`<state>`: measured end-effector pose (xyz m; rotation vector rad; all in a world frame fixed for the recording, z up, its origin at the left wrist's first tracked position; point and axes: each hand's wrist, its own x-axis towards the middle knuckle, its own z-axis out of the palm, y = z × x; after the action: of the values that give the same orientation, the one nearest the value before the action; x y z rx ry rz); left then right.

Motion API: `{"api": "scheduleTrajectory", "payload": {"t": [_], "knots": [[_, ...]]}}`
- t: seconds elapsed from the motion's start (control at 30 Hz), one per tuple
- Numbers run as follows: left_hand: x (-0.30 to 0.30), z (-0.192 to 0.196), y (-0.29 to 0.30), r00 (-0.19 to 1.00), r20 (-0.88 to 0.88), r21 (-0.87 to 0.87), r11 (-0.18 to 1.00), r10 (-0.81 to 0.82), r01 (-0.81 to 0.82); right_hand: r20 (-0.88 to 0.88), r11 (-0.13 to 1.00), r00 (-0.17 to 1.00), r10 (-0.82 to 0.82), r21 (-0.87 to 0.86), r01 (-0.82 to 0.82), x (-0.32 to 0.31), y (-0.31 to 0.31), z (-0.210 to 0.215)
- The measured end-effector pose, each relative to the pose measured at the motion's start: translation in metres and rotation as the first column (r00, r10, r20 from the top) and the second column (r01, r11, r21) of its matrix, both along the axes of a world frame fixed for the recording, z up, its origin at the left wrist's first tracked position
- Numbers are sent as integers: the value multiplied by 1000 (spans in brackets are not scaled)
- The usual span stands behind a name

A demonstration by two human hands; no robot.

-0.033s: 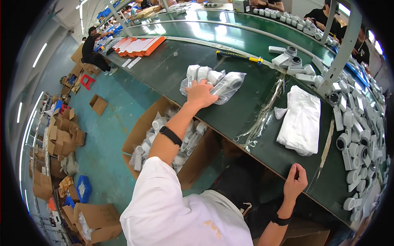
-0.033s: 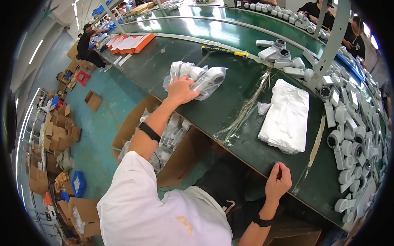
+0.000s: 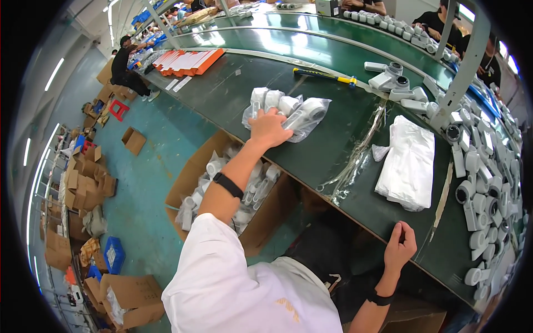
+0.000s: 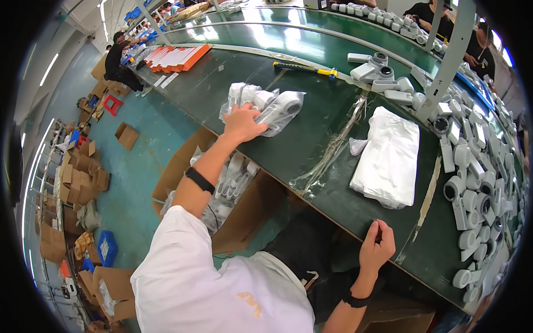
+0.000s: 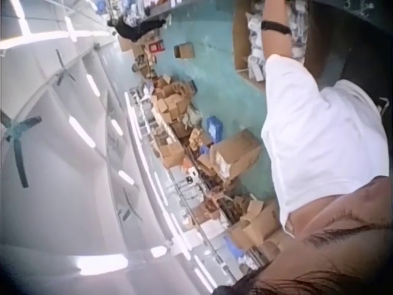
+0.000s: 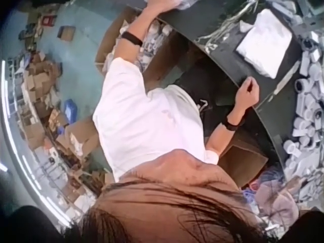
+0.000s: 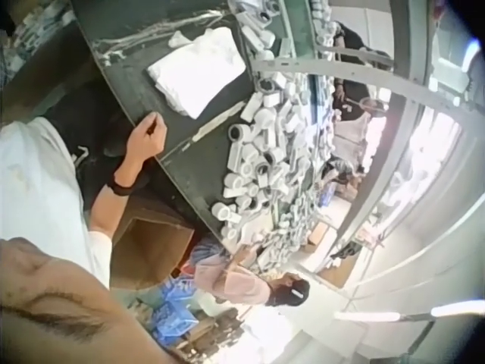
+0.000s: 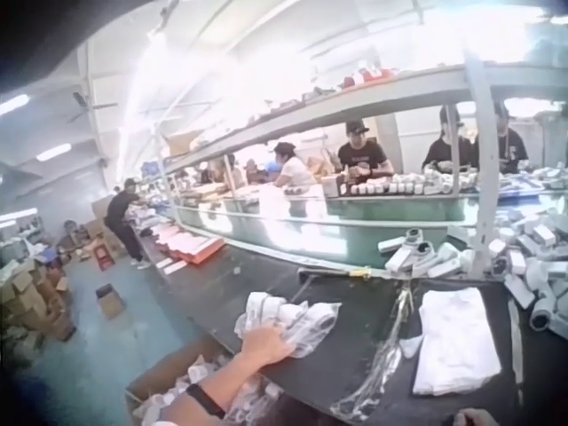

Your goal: The person picks up a handheld fan from a pile, slides it into a plastic bag, and places the bagged fan onto the table, repeating the process for a second fan.

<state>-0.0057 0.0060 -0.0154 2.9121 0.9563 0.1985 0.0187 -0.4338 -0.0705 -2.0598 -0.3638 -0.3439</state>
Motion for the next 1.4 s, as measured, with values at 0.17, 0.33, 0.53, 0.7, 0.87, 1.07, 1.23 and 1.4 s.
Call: {"api": "scheduleTrajectory", "payload": {"t": [0.17, 0.33, 0.53, 0.7, 0.87, 1.07, 1.23, 1.4], "knots": [[-32, 0, 19, 999, 14, 9, 999, -44, 44, 16, 1000, 1000, -14, -7, 14, 1, 1, -1], [-26, 0, 35, 998, -3, -97, 994, -59, 58, 72, 1000, 997, -19, -24, 21, 0, 2, -1], [-20, 6, 52, 990, -50, -233, 965, -133, 118, 58, 1000, 998, -4, -12, 4, 0, 1, -3], [-26, 14, 38, 992, -88, -139, 987, -89, 76, 50, 1000, 999, -7, -2, 8, 0, 1, -2], [-56, 11, 45, 999, -26, -12, 999, -30, 30, 48, 1000, 999, 15, 8, -16, 1, 0, -3], [-134, 0, 51, 999, 33, 90, 996, 12, -15, 40, 1000, 999, 16, -16, -15, -2, 1, 2], [-221, -15, 38, 993, 52, 117, 987, 104, -110, 42, 999, 999, 15, -45, -14, 1, 2, -1], [-297, -57, 20, 974, -53, 112, 970, 221, -214, 54, 999, 999, 4, -45, -2, 1, 0, -5]]}}
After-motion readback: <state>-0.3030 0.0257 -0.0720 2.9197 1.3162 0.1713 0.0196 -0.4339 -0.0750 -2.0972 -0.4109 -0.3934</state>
